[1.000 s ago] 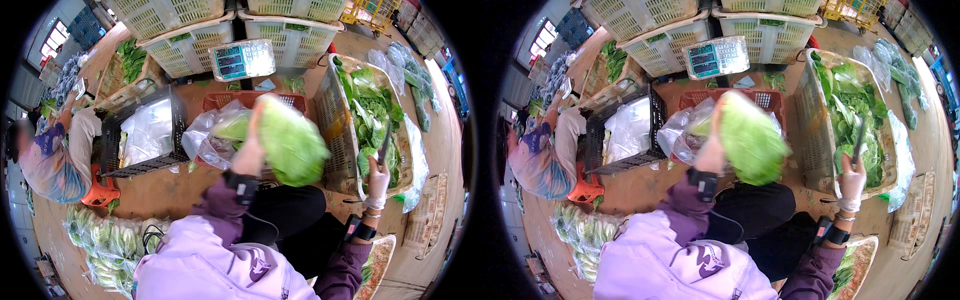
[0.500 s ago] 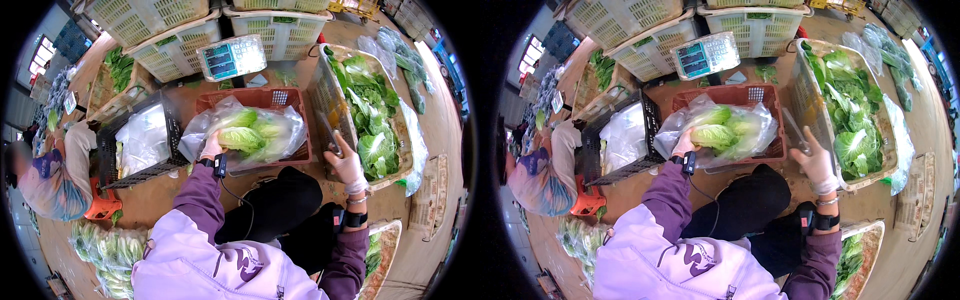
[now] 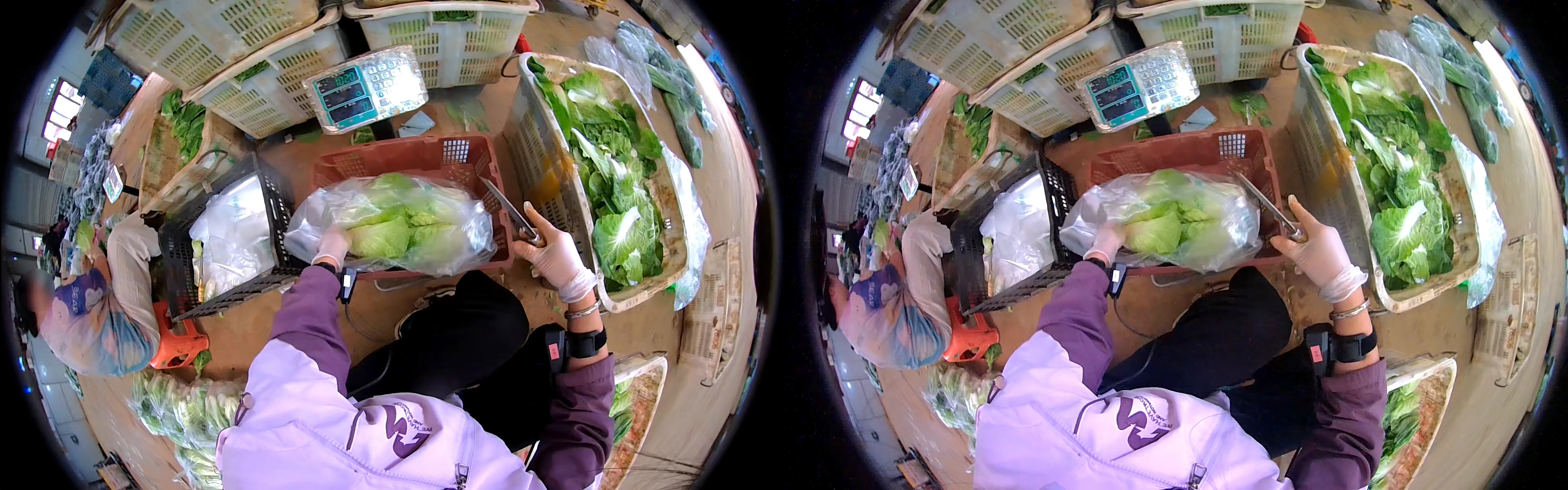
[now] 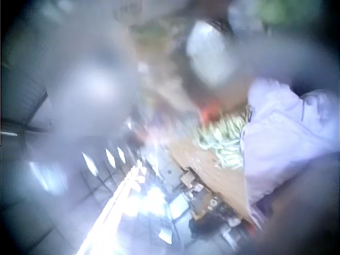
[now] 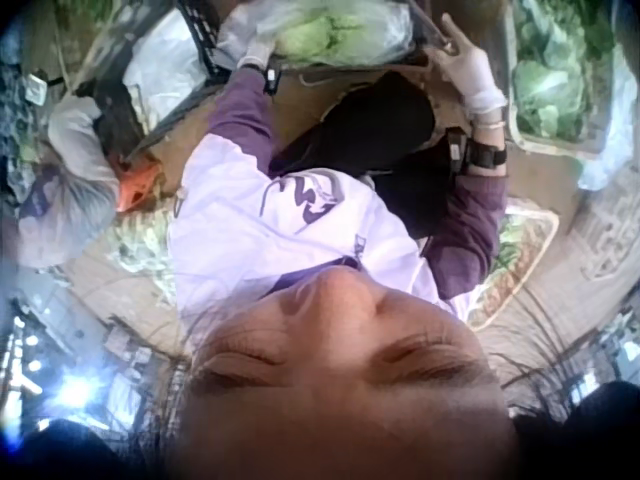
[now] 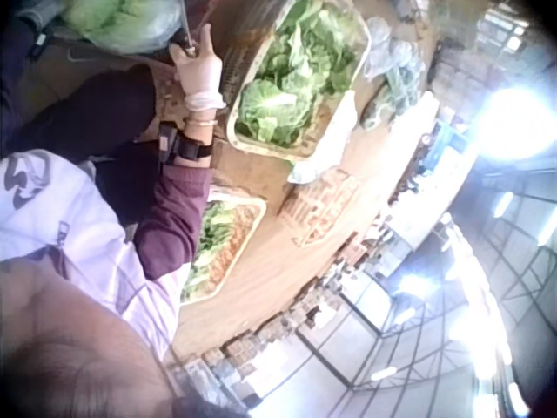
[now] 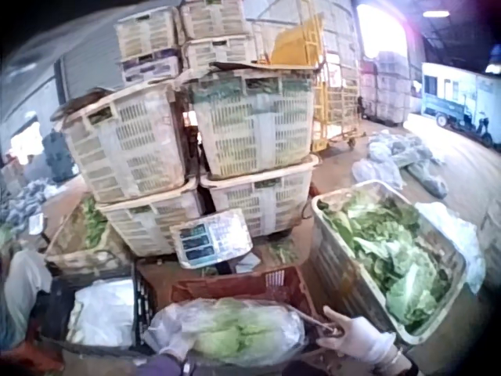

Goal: The person trims the roots of napa cabbages using a knife, weighs them on a scale, and packs them into plastic bags within a warehouse environment.

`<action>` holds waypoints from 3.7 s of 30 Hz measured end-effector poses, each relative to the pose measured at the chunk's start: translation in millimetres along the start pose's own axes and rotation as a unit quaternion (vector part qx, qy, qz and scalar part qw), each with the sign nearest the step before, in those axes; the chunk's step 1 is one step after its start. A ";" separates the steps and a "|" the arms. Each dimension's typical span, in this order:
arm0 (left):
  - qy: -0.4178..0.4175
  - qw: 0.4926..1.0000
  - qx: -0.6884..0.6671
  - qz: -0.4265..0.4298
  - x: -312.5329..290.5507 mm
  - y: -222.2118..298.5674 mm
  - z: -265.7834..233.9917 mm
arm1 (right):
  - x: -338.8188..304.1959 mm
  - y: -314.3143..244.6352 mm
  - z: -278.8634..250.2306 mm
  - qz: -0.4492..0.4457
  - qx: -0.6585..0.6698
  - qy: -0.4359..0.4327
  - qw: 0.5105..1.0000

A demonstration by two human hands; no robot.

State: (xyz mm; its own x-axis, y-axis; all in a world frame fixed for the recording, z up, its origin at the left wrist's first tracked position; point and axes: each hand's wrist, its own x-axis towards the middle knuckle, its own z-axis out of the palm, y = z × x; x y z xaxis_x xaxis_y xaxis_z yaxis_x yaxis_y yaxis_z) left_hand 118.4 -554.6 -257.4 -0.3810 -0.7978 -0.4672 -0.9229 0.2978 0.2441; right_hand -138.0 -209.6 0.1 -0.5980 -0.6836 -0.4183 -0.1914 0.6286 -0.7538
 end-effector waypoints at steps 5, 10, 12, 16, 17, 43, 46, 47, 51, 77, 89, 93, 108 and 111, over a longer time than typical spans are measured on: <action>0.066 0.959 0.026 0.273 -14.1 48.1 -33.6 | 22.7 13.1 26.3 -0.115 -0.014 0.024 0.993; -0.212 0.890 -0.057 0.400 -43.1 42.4 -39.8 | 48.5 19.4 34.7 -0.029 0.078 -0.059 0.995; -0.244 0.849 -0.079 0.461 -53.2 35.2 -43.9 | 50.8 12.0 34.0 0.010 0.135 -0.123 0.983; -0.205 0.887 0.029 0.412 -44.1 42.6 -40.2 | 52.4 10.0 32.6 0.031 0.178 -0.183 0.966; -0.191 0.898 0.077 0.390 -32.3 44.8 -33.7 | 51.4 7.1 35.5 0.015 0.163 -0.178 0.970; 0.076 0.865 0.440 0.227 -125.1 -26.4 -218.4 | 47.2 -2.9 -32.6 -0.071 0.310 0.157 0.935; 0.067 0.870 0.402 0.278 -147.8 -27.3 -220.4 | 41.0 12.1 -22.7 -0.017 0.221 0.124 0.967; 0.041 0.885 0.351 0.304 -159.6 -26.2 -221.5 | 41.6 15.5 -16.4 0.009 0.196 0.089 0.976; -0.047 0.874 0.151 0.460 -198.2 32.3 -219.3 | 27.4 9.2 -11.9 0.007 0.207 0.100 0.973; -0.214 0.759 -0.168 0.591 -160.3 169.1 -140.1 | -24.4 -57.8 -1.0 -0.076 0.555 -0.076 0.825; -0.050 0.927 -0.129 0.348 12.0 131.0 -102.6 | -40.9 -19.5 5.9 -0.065 -0.016 0.105 0.992; -0.151 0.870 0.178 0.435 -57.1 198.6 -69.2 | -28.8 -7.3 -9.1 0.015 0.148 0.017 0.989; -0.138 0.751 0.311 0.566 -27.3 222.5 79.1 | -43.3 0.8 -33.0 0.025 0.356 -0.030 0.934; -0.183 0.759 0.292 0.553 -34.1 221.3 40.8 | -56.9 -1.0 -38.8 0.020 0.383 -0.056 0.922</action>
State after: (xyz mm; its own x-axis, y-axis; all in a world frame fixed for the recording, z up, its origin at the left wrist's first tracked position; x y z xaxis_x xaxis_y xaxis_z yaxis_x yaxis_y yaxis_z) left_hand -75.1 -440.1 -222.1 -0.8311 0.2765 -0.4824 0.1456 0.9455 0.2912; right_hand -134.0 -157.0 44.3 -0.4996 -0.7271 -0.4708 0.4603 0.2375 -0.8554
